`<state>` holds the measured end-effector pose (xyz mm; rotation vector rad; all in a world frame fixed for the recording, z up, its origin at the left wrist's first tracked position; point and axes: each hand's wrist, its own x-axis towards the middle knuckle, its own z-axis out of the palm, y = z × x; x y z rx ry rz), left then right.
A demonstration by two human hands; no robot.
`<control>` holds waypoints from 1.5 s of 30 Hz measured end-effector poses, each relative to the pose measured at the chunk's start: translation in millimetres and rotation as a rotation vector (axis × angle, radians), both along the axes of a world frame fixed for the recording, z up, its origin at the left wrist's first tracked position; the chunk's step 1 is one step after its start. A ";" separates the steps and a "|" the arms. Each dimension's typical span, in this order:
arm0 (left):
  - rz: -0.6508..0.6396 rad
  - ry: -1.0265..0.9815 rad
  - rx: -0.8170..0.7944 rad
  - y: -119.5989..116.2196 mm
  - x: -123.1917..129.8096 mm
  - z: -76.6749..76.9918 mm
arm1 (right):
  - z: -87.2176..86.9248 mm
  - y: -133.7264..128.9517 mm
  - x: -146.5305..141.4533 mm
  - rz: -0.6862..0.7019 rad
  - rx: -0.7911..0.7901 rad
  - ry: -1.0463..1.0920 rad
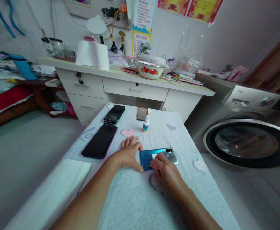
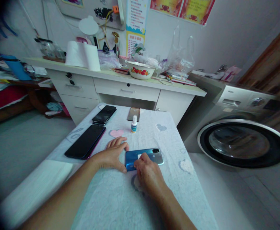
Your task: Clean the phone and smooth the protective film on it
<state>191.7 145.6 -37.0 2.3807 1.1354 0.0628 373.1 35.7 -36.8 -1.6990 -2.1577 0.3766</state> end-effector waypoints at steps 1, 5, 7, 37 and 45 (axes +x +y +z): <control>-0.002 -0.001 0.000 0.0 -0.2 -0.2 | 1.0 -0.1 -0.1 0.008 -0.008 0.002; -0.004 0.001 0.001 0.3 -1.3 -1.0 | 5.3 1.2 7.1 0.029 -0.034 0.017; -0.006 0.000 0.000 0.6 -1.6 -1.1 | 6.3 1.9 15.7 0.019 -0.039 0.016; -0.012 0.017 -0.006 0.5 -0.5 1.1 | 7.3 -2.9 7.2 0.058 -0.069 0.031; -0.023 0.013 -0.002 0.9 -1.5 -0.4 | 9.8 -2.2 26.3 0.066 -0.056 0.023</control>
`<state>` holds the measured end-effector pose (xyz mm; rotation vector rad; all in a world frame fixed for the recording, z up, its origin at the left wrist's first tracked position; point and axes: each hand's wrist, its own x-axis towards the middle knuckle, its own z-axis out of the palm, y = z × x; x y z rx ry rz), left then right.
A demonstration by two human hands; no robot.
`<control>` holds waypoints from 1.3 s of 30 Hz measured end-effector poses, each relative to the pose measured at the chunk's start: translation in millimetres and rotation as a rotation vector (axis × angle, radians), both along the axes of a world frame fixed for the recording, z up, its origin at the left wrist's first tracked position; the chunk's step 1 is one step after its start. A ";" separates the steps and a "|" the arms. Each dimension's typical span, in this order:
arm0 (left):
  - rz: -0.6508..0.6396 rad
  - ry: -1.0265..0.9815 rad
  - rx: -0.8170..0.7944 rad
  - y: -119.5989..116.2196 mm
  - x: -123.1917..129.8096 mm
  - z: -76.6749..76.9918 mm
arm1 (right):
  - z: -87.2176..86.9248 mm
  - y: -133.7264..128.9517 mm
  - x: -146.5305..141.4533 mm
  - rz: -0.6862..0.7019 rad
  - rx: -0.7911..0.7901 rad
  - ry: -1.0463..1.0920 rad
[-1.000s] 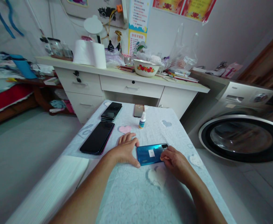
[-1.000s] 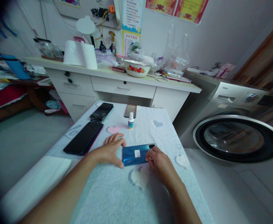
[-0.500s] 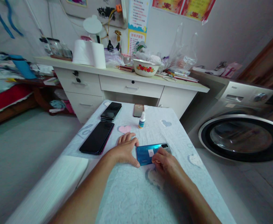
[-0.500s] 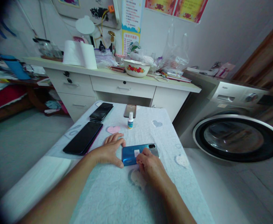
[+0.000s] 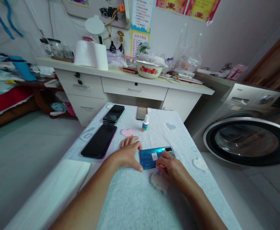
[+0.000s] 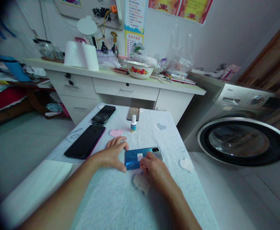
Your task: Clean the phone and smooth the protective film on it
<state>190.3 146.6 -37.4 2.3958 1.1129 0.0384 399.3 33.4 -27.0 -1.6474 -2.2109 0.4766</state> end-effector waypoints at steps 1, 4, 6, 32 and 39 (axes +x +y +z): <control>-0.001 -0.002 0.002 0.1 -0.1 -0.5 | 1.5 -0.3 3.6 -0.007 0.000 0.000; -0.004 -0.009 0.004 0.2 -0.1 -1.4 | 5.3 -0.8 13.5 -0.043 -0.029 -0.010; 0.000 -0.009 0.005 0.2 0.1 -1.2 | 7.0 -0.8 19.0 -0.067 -0.047 -0.019; 0.005 -0.006 -0.011 -0.2 0.8 0.1 | 12.8 -2.1 35.6 -0.153 -0.082 -0.023; 0.001 -0.003 -0.011 -0.8 0.9 1.0 | 4.9 -1.2 18.5 -0.073 -0.025 -0.013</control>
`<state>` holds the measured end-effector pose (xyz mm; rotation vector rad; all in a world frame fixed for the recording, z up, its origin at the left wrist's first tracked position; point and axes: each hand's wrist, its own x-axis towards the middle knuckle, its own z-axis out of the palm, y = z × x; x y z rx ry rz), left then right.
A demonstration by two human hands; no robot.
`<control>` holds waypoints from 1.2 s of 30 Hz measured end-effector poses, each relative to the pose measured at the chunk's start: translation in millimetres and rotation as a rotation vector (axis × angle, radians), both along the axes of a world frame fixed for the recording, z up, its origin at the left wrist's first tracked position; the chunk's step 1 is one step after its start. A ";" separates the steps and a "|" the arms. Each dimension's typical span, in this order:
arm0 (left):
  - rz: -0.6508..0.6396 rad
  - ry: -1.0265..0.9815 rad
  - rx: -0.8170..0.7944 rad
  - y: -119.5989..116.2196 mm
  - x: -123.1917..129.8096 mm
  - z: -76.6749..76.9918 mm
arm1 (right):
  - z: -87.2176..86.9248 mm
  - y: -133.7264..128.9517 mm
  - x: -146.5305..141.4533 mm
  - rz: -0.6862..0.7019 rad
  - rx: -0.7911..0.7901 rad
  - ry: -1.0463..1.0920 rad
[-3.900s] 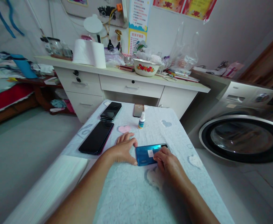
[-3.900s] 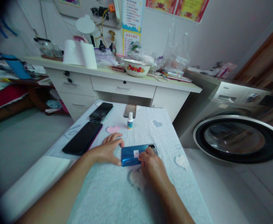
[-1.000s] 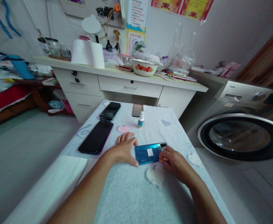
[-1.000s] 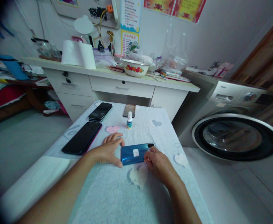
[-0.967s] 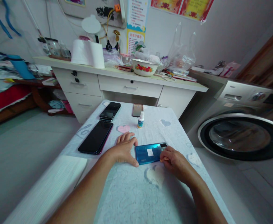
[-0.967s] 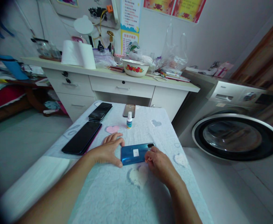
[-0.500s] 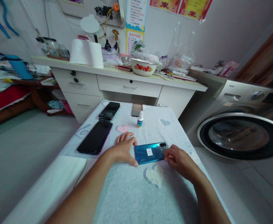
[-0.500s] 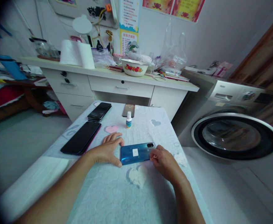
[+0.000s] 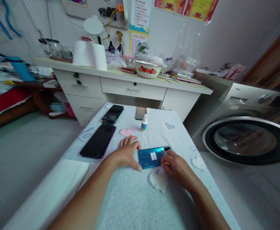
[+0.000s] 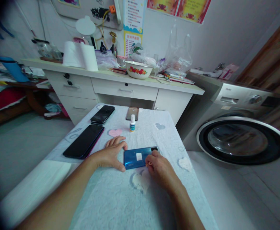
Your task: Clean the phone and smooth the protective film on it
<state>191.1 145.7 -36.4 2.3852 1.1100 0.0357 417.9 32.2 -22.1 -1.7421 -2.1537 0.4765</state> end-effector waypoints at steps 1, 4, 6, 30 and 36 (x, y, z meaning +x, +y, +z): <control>0.001 -0.002 0.003 0.0 0.0 -0.3 | -0.8 0.3 -2.1 0.004 0.004 0.001; 0.004 0.000 0.009 0.0 -0.1 -0.2 | -2.6 1.6 -8.3 0.024 0.007 0.007; 0.006 0.009 0.008 -0.3 0.0 0.8 | -3.9 2.3 -12.5 0.045 0.017 0.015; 0.004 0.006 0.008 0.4 0.0 -1.0 | 0.2 -1.9 1.3 -0.046 -0.057 -0.095; -0.002 -0.001 0.008 0.4 0.0 -0.8 | 1.5 -2.2 15.7 -0.111 -0.093 -0.102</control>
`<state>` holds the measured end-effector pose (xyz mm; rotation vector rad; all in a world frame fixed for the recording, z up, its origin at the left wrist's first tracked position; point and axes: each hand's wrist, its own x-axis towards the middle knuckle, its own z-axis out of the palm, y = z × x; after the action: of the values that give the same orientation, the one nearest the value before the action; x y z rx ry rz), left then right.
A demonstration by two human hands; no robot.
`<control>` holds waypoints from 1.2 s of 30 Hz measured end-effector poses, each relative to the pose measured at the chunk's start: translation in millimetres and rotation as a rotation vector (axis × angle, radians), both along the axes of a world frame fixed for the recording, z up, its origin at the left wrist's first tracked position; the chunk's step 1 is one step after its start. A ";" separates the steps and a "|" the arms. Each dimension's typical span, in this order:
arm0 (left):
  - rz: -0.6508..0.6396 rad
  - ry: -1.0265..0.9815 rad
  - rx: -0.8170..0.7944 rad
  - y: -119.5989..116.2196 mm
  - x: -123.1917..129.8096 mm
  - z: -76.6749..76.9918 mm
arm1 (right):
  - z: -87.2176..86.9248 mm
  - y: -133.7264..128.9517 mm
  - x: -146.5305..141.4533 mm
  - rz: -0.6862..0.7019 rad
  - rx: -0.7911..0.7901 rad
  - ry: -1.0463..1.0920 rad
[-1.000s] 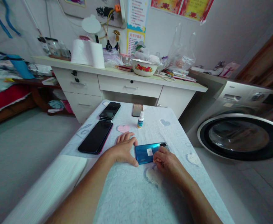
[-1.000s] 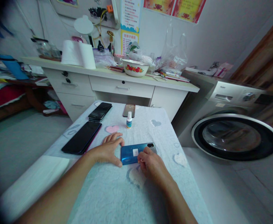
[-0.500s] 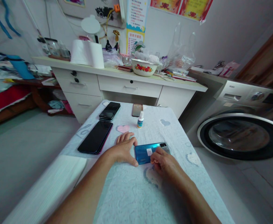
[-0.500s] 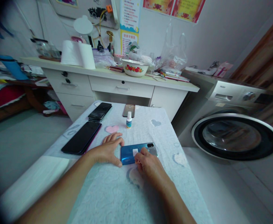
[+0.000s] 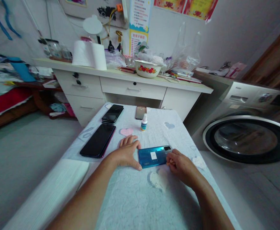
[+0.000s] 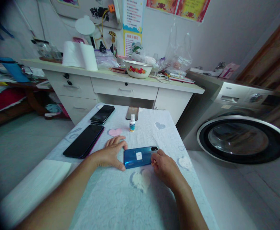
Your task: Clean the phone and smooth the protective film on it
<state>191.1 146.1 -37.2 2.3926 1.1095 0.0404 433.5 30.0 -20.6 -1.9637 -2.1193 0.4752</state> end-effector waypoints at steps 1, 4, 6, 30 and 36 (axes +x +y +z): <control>0.003 0.001 0.003 -0.3 0.1 0.4 | 0.3 -0.1 1.8 -0.009 -0.005 -0.001; 0.011 0.002 0.010 -1.3 0.5 1.5 | 1.0 -0.3 6.0 -0.026 -0.016 0.002; 0.012 0.002 0.008 -1.5 0.5 1.8 | 1.1 -0.3 7.8 -0.046 -0.024 -0.001; 0.008 0.016 -0.018 -2.4 1.1 4.9 | -1.0 -0.6 13.3 -0.153 -0.002 -0.059; 0.010 0.010 -0.015 -1.6 1.2 3.3 | -0.5 0.5 3.4 -0.117 0.004 -0.032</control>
<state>192.4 144.5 -33.9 2.3766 1.1220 0.0233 436.9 30.5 -21.1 -2.0914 -2.0078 0.4208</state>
